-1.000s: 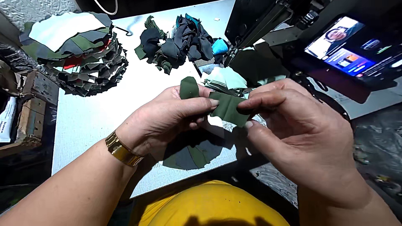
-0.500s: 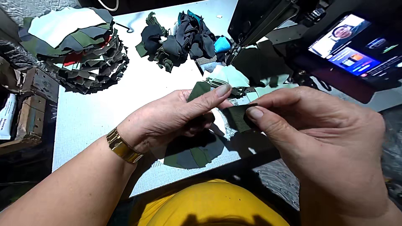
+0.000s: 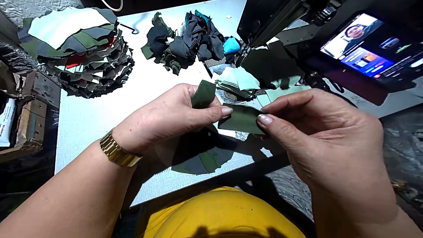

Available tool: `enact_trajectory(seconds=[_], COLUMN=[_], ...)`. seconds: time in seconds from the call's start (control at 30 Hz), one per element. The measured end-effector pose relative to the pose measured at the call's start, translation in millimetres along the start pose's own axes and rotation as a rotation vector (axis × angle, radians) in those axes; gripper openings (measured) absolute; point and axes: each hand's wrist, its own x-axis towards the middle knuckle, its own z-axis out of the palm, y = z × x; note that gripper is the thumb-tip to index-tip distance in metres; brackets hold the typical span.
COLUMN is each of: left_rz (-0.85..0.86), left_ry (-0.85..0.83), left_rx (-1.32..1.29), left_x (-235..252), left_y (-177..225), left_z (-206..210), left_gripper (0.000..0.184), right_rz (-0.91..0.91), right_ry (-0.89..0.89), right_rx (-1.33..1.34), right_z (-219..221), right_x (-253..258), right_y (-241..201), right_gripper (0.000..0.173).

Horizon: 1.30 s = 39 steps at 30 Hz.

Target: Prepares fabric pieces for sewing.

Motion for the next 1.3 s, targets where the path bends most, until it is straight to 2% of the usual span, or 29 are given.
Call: enact_trajectory(seconds=[0.1,0.33,0.67,0.77,0.93,1.03,1.2,1.3], left_rz=[0.037,-0.008,-0.066,-0.075,-0.076,-0.078,-0.084,-0.085], left_ry=[0.000,0.039,0.022,0.025,0.018,0.011,0.018,0.015], left_rx=[0.164,0.473,0.680,0.708,0.703,0.707,0.691,0.699], left_x=[1,3,5,4,4,4,4,4], left_y=[-2,-9,-13,-12,-12,-11,-11,-11], left_z=[-2,5,13,14,14,14,14,13], left_gripper=[0.017,0.018,0.017,0.015,0.016,0.015,0.016,0.016], right_rz=[0.037,0.035,-0.045,-0.054,-0.019,-0.090,-0.240,-0.264], right_ry=[-0.016,-0.078,-0.126,-0.164,-0.141,-0.146,-0.256,-0.322], right_rx=[-0.079,-0.291,-0.514,-0.510,-0.330,-0.298,-0.338,-0.384], right_z=[7,15,20,15,2,-2,3,5], right_x=[-8,-19,-20,-17,-8,-6,-8,-8], right_y=[0,15,25,26,26,24,24,26], right_gripper=[0.017,0.017,0.015,0.016,0.007,0.007,0.012,0.016])
